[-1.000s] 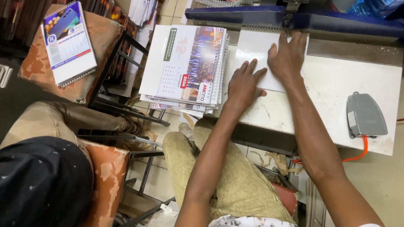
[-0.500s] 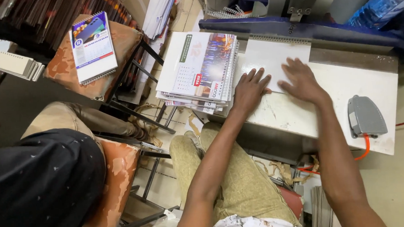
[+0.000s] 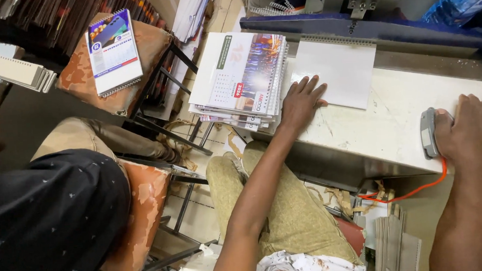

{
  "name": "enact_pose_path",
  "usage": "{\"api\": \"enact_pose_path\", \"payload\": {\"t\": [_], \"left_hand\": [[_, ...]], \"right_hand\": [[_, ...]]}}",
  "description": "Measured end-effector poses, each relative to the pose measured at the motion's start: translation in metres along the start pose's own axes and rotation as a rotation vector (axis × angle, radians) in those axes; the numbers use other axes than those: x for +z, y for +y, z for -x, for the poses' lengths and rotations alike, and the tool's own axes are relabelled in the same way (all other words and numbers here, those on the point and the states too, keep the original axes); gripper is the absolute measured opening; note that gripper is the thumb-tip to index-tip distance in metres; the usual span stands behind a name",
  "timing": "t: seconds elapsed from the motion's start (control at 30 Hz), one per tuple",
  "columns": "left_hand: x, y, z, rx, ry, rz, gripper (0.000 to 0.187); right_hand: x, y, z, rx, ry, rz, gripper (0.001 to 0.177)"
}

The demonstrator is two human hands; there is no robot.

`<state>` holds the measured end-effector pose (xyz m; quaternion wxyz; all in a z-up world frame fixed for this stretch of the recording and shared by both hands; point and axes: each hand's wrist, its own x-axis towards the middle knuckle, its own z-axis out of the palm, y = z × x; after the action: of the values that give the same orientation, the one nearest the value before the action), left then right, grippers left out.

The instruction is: The person sits with legs crossed and repeatedly places spiral-bound calendar pages under a binding machine, presses the handle to secure the binding, and stacks the finished calendars on their lap.

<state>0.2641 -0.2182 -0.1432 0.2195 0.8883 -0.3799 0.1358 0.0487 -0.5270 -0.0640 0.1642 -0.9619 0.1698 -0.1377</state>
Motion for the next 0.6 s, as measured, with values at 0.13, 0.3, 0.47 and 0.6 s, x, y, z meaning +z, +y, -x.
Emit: {"api": "enact_pose_path", "payload": {"t": [0.13, 0.3, 0.47, 0.6], "left_hand": [[-0.005, 0.002, -0.004, -0.007, -0.008, 0.003, 0.051], [-0.006, 0.005, 0.0, -0.01, 0.0, -0.014, 0.051], [-0.017, 0.01, 0.001, 0.037, 0.061, -0.141, 0.045], [-0.003, 0.005, -0.009, 0.144, 0.217, -0.205, 0.056]], "right_hand": [[0.007, 0.009, 0.004, -0.005, 0.099, 0.128, 0.029], [0.011, 0.014, 0.007, -0.057, 0.1, 0.172, 0.028], [0.028, -0.028, 0.027, -0.338, 0.6, 0.072, 0.019], [0.076, -0.103, 0.049, -0.46, 0.389, -0.311, 0.017]]}}
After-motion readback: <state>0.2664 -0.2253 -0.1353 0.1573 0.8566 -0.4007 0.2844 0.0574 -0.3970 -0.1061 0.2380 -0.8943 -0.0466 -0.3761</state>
